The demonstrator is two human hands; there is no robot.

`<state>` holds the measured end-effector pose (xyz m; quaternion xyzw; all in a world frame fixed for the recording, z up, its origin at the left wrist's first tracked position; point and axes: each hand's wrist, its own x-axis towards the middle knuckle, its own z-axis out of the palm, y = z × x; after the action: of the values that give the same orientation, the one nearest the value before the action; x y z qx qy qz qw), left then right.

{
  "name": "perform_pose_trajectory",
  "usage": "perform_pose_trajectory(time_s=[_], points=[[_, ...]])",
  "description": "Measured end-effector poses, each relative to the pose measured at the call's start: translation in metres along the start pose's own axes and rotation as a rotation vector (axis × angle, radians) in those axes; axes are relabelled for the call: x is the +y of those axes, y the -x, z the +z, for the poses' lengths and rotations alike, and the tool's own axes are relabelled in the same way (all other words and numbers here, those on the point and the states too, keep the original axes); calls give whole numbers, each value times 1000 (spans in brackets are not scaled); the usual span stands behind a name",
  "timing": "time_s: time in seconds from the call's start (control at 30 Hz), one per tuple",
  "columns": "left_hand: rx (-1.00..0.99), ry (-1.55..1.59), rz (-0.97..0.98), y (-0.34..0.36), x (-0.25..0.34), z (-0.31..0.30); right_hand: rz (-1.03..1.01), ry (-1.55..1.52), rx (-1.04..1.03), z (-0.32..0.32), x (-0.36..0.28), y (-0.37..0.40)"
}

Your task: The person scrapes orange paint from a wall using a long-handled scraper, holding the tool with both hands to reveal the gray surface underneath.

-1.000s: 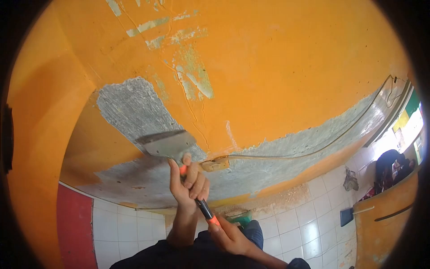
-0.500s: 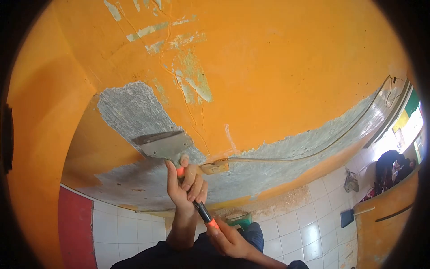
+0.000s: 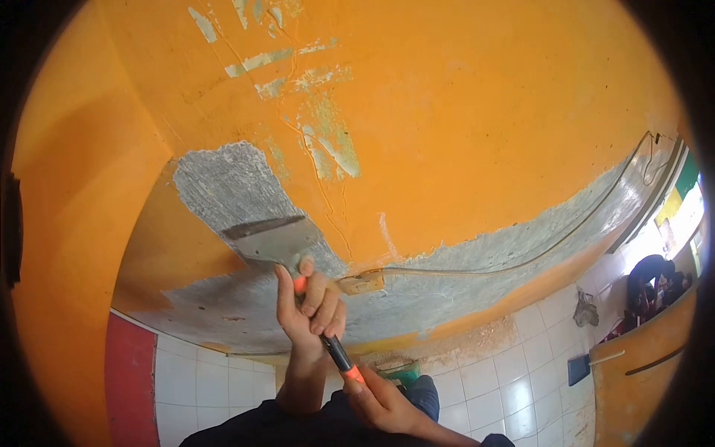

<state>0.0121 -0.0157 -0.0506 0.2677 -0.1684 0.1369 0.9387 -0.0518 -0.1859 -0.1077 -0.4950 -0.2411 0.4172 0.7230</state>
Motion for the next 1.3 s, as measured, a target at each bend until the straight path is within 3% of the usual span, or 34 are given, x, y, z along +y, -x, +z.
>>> perform_pose_trajectory(time_s=[0.7,0.77,1.3], points=[[-25,94,6,-14,16,29,-46,-53,-136,10,-24,-1],[-38,94,3,-9,13,24,28,-86,-115,10,-20,1],[-67,74,23,-13,15,26,-1,-2,-73,15,-37,-4]])
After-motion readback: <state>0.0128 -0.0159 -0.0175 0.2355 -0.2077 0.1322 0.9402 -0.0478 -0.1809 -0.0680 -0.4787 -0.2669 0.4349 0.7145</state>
